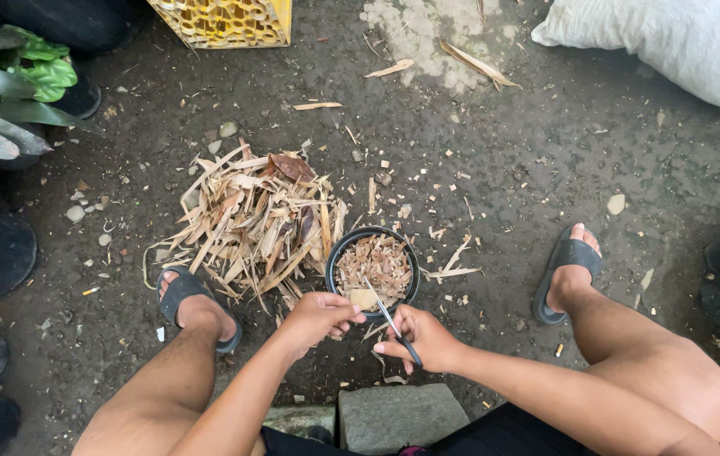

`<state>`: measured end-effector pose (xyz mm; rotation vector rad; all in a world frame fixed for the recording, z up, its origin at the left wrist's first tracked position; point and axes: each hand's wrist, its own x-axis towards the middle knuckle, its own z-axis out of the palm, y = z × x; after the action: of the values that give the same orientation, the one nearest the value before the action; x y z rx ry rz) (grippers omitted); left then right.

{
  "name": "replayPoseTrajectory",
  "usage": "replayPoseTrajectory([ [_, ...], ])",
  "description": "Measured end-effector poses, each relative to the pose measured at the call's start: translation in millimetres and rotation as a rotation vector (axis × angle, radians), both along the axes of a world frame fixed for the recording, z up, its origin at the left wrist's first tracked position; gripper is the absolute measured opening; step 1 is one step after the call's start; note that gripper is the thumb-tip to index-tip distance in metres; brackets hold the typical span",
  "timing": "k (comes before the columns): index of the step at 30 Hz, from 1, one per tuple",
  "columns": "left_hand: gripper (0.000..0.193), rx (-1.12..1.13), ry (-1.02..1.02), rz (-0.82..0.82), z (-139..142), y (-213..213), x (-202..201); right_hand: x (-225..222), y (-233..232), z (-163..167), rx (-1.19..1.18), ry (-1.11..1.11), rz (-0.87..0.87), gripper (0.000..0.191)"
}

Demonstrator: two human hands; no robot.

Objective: The person sits on a low block on the ground and cuts pieces of dried bark with scissors, letting the cut fragments fall into a black bowl placed on the ground. They repeatedly reposition the bark pieces and continue cutting until the bowl fills with small fragments.

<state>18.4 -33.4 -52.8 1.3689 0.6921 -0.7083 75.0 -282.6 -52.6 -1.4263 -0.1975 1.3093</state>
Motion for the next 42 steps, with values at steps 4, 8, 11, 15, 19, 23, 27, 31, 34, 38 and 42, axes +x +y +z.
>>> replayPoseTrajectory([
  [4,0.023,0.052,0.007,0.006,2.3,0.8,2.1,0.6,-0.2,-4.9,0.160,0.004,-0.038,0.037],
  [8,0.024,0.039,0.018,0.003,5.8,-0.6,2.6,-1.4,-0.4,-4.5,0.085,0.015,0.025,0.041],
  [11,0.025,0.039,0.020,-0.002,9.1,-0.1,4.2,-3.0,-0.5,-2.4,0.011,0.004,0.020,0.042],
  [15,0.026,0.053,0.015,-0.011,12.4,-0.1,5.0,-2.1,-1.6,-1.0,0.164,0.024,0.012,0.040],
  [19,0.026,0.012,0.018,-0.007,10.9,-1.4,3.4,-3.8,-1.9,0.9,0.142,0.012,0.034,0.042],
  [23,0.027,0.029,0.004,-0.018,5.1,0.4,2.9,-0.4,0.1,6.4,0.011,0.008,0.068,0.041],
  [27,0.027,0.075,-0.045,0.017,0.3,3.0,1.4,3.4,1.8,6.5,0.082,0.045,0.015,0.037],
  [31,0.022,0.095,-0.032,0.064,-1.5,1.7,0.1,-0.5,0.3,1.1,0.121,0.033,0.026,0.036],
  [34,0.022,0.090,-0.049,0.095,-1.8,-0.8,-0.6,-3.2,-2.5,-1.4,0.120,0.000,0.048,0.038],
  [38,0.022,0.113,-0.118,0.067,-3.3,-1.6,-0.1,-2.7,-2.9,0.2,0.158,-0.077,0.056,0.039],
  [42,0.023,0.117,-0.181,0.054,-5.0,-1.3,-1.1,0.6,0.4,9.7,0.058,-0.049,0.064,0.042],
])
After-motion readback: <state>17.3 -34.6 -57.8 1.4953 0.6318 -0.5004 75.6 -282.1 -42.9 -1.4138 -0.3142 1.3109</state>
